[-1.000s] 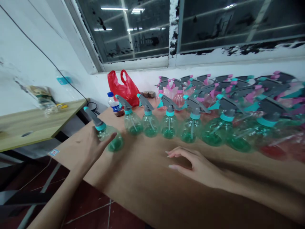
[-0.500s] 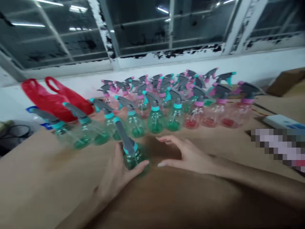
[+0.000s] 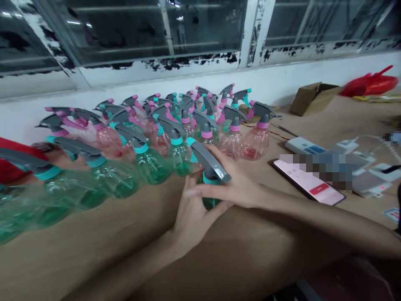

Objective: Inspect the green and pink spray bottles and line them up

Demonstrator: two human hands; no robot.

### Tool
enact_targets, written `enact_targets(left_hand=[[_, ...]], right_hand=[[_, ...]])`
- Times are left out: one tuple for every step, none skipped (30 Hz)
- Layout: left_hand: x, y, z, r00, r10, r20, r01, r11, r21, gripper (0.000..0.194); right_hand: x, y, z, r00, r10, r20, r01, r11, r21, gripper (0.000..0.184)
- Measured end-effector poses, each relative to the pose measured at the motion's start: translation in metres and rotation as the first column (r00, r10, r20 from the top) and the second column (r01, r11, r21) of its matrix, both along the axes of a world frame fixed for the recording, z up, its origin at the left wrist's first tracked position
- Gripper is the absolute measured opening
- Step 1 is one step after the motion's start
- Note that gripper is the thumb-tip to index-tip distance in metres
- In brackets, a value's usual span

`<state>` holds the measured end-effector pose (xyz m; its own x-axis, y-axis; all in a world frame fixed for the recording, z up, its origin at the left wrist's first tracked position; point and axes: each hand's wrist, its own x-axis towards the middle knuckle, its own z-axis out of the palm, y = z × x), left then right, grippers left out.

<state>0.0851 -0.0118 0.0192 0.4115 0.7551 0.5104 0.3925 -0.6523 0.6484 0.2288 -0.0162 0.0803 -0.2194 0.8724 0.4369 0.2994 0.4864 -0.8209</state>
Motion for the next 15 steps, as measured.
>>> enact_targets(left_hand=[[0.003,0.0,0.0,1.0,-0.012,-0.021,0.012,1.0,0.01,0.058],[0.005,0.0,0.0,0.999,-0.022,-0.047,0.023,1.0,0.016,0.06],[0.005,0.0,-0.001,0.997,-0.028,-0.077,0.03,0.999,0.022,0.063],[0.005,0.001,-0.002,0.994,-0.023,-0.108,0.027,0.999,0.031,0.065],[0.003,0.002,-0.004,0.991,-0.012,-0.136,0.018,0.999,0.044,0.067],[0.001,0.003,-0.005,0.987,0.004,-0.159,0.005,0.998,0.06,0.069],[-0.001,0.004,-0.006,0.985,0.022,-0.172,-0.009,0.997,0.077,0.071],[-0.003,0.006,-0.007,0.983,0.036,-0.18,-0.02,0.995,0.093,0.072],[-0.005,0.007,-0.007,0.982,0.046,-0.185,-0.026,0.994,0.107,0.074],[-0.007,0.008,-0.008,0.981,0.052,-0.188,-0.03,0.993,0.118,0.077],[-0.008,0.009,-0.008,0.979,0.056,-0.194,-0.032,0.992,0.126,0.079],[-0.009,0.01,-0.008,0.977,0.058,-0.204,-0.031,0.991,0.133,0.081],[-0.01,0.011,-0.007,0.975,0.06,-0.215,-0.029,0.989,0.143,0.083],[-0.01,0.011,-0.006,0.972,0.063,-0.227,-0.028,0.988,0.154,0.085],[-0.011,0.011,-0.006,0.969,0.064,-0.24,-0.024,0.986,0.165,0.087]], right_hand=[[-0.001,0.003,0.001,1.0,-0.004,-0.03,0.004,1.0,-0.013,0.07],[-0.001,0.005,0.001,0.998,0.002,-0.062,-0.003,1.0,-0.021,0.064],[-0.002,0.007,0.001,0.996,0.015,-0.091,-0.018,1.0,-0.025,0.059],[-0.004,0.009,0.0,0.993,0.03,-0.115,-0.032,0.999,-0.022,0.055],[-0.005,0.011,0.0,0.99,0.044,-0.132,-0.047,0.999,-0.019,0.052],[-0.006,0.012,-0.001,0.989,0.052,-0.141,-0.056,0.998,-0.018,0.051],[-0.007,0.014,-0.002,0.988,0.054,-0.142,-0.057,0.998,-0.017,0.051],[-0.008,0.015,-0.003,0.989,0.053,-0.135,-0.056,0.998,-0.018,0.05],[-0.008,0.017,-0.003,0.991,0.05,-0.123,-0.053,0.998,-0.021,0.048],[-0.009,0.018,-0.003,0.993,0.052,-0.109,-0.055,0.998,-0.028,0.047],[-0.01,0.019,-0.003,0.994,0.054,-0.097,-0.058,0.998,-0.035,0.047],[-0.01,0.021,-0.003,0.995,0.055,-0.087,-0.059,0.997,-0.039,0.045],[-0.011,0.022,-0.003,0.995,0.056,-0.079,-0.06,0.997,-0.044,0.044],[-0.011,0.023,-0.003,0.996,0.053,-0.072,-0.057,0.997,-0.049,0.043],[-0.011,0.024,-0.002,0.997,0.045,-0.068,-0.048,0.997,-0.052,0.042]])
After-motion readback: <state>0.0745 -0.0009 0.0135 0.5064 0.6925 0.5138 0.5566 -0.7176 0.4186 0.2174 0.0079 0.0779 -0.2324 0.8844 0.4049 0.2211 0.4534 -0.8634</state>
